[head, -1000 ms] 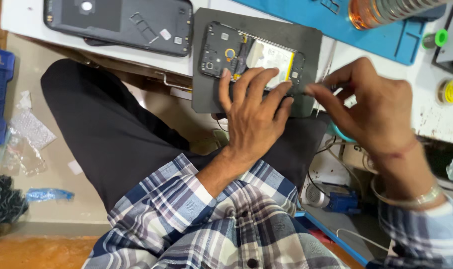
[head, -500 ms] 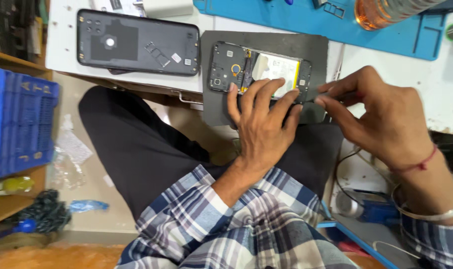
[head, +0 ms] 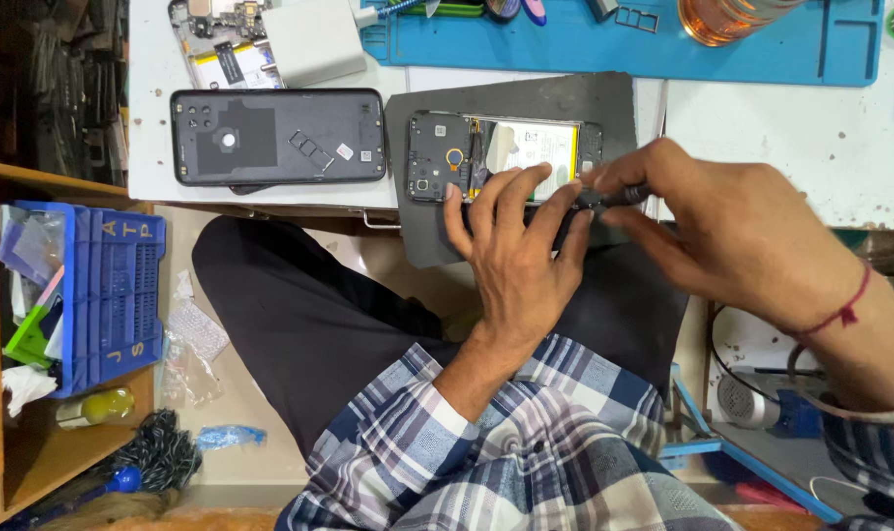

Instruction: The person uses a screwdriver to remove screws from the internal frame of a disassembled smartphone. They carefully unscrew multiple fasteners around the battery and camera areas, placing the removed screws on the workbench.

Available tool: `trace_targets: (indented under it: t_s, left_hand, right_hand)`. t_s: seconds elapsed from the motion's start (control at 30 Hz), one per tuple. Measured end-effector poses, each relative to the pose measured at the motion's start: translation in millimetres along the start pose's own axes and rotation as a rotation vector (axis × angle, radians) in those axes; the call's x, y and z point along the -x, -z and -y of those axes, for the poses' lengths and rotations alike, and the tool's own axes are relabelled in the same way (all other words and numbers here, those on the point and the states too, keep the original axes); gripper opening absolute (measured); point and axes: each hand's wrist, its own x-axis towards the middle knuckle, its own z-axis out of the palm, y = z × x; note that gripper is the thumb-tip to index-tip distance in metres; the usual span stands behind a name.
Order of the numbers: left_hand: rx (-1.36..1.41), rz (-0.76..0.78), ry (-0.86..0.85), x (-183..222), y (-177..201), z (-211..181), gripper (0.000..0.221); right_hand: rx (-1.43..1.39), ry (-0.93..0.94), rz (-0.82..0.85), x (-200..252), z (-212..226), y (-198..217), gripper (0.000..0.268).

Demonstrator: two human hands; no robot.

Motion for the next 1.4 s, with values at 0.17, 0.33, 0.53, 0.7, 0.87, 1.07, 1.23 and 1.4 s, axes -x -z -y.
trace_targets:
  t_s: [0.17, 0.33, 0.53, 0.7, 0.87, 1.07, 1.23, 1.4]
  left_hand:
    - [-0.007, -0.001, 0.0, -1.0, -0.6, -0.4, 0.027]
    - [-0.001, 0.001, -0.003, -1.1, 0.3, -0.6, 0.027]
    - [-0.002, -0.009, -0.011, -0.6, -0.5, -0.2, 0.026]
    - [0.007, -0.018, -0.007, -1.8, 0.0, -0.9, 0.027]
    - [0.011, -0.021, -0.008, -3.4, 0.1, -1.1, 0.027]
    - [0.05, -0.024, 0.025, 0.4, -2.5, 0.3, 0.029]
    - [0.113, -0.052, 0.04, 2.3, -5.8, 0.3, 0.029]
    - [0.243, -0.092, 0.021, 10.6, 7.9, 13.5, 0.028]
  right_hand:
    - [0.052, 0.0, -0.098, -0.5, 1.6, -3.0, 0.03]
    - [0.084, -0.008, -0.115, -0.6, -1.1, -6.2, 0.031]
    - [0.101, -0.047, -0.119, 2.6, -2.5, -8.1, 0.032]
    - [0.092, -0.048, -0.151, 1.5, -0.1, -8.7, 0.032]
    - [0.043, -0.014, -0.154, 0.8, 2.2, -5.4, 0.038]
    - [-0.276, -0.11, -0.328, 19.6, 3.5, 0.2, 0.043]
    - [-1.236, -0.036, -0.559, 0.4, 24.1, -36.5, 0.046]
    - [-1.109, -0.333, -0.268, -37.4, 48.8, -51.1, 0.055]
